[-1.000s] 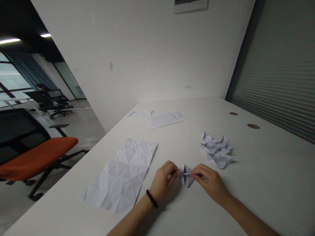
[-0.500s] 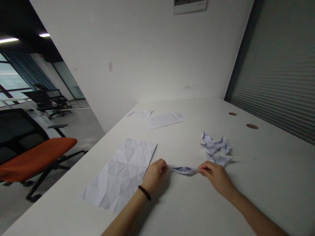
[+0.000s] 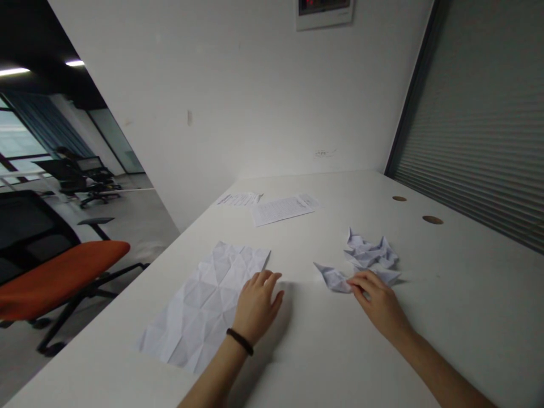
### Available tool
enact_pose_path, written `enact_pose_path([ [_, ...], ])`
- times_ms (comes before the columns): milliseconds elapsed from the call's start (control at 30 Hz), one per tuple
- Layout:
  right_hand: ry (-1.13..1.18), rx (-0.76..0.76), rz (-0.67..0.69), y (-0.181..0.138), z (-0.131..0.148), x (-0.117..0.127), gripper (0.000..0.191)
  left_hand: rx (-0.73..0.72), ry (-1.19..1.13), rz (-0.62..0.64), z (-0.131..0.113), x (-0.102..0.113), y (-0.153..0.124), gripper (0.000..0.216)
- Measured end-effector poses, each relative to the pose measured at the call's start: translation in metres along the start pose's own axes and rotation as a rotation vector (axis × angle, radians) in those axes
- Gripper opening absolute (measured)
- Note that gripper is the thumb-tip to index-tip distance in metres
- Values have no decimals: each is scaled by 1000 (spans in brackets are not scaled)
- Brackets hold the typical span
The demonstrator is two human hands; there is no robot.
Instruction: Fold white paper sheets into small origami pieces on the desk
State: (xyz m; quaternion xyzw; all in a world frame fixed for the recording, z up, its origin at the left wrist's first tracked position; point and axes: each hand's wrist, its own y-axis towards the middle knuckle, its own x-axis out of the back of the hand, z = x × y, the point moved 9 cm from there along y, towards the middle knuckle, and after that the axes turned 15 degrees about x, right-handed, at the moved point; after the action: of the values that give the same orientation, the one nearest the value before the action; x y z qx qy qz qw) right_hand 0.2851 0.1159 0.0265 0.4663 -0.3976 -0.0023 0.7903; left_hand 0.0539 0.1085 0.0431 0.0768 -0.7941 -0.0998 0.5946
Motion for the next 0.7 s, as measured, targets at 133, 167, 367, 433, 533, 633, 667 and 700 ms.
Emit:
enact_pose_path([
  [133, -78, -15, 0, -1, -3, -2, 22, 190, 280, 48, 25, -6, 1, 39],
  [167, -85, -19, 9, -1, -2, -4, 23, 242, 333, 78, 32, -10, 1, 42],
  [367, -169, -77, 83, -2, -7, -11, 29, 433, 445, 204, 56, -19, -2, 54],
  [433, -190, -88, 93, -4, -8, -12, 31, 463, 468, 194, 60, -18, -1, 54],
  [533, -225, -101, 134, -5, -8, -12, 32, 499, 475, 206, 66, -19, 0, 49],
  [633, -271, -84, 158, -3, -2, -9, 32, 510, 440, 230, 69, -22, 0, 43],
  [667, -275, -68, 153, -2, 2, -7, 31, 506, 431, 231, 69, -23, 0, 41],
  [700, -270, -48, 144, 0, 5, -6, 31, 501, 425, 231, 69, -23, 0, 40],
])
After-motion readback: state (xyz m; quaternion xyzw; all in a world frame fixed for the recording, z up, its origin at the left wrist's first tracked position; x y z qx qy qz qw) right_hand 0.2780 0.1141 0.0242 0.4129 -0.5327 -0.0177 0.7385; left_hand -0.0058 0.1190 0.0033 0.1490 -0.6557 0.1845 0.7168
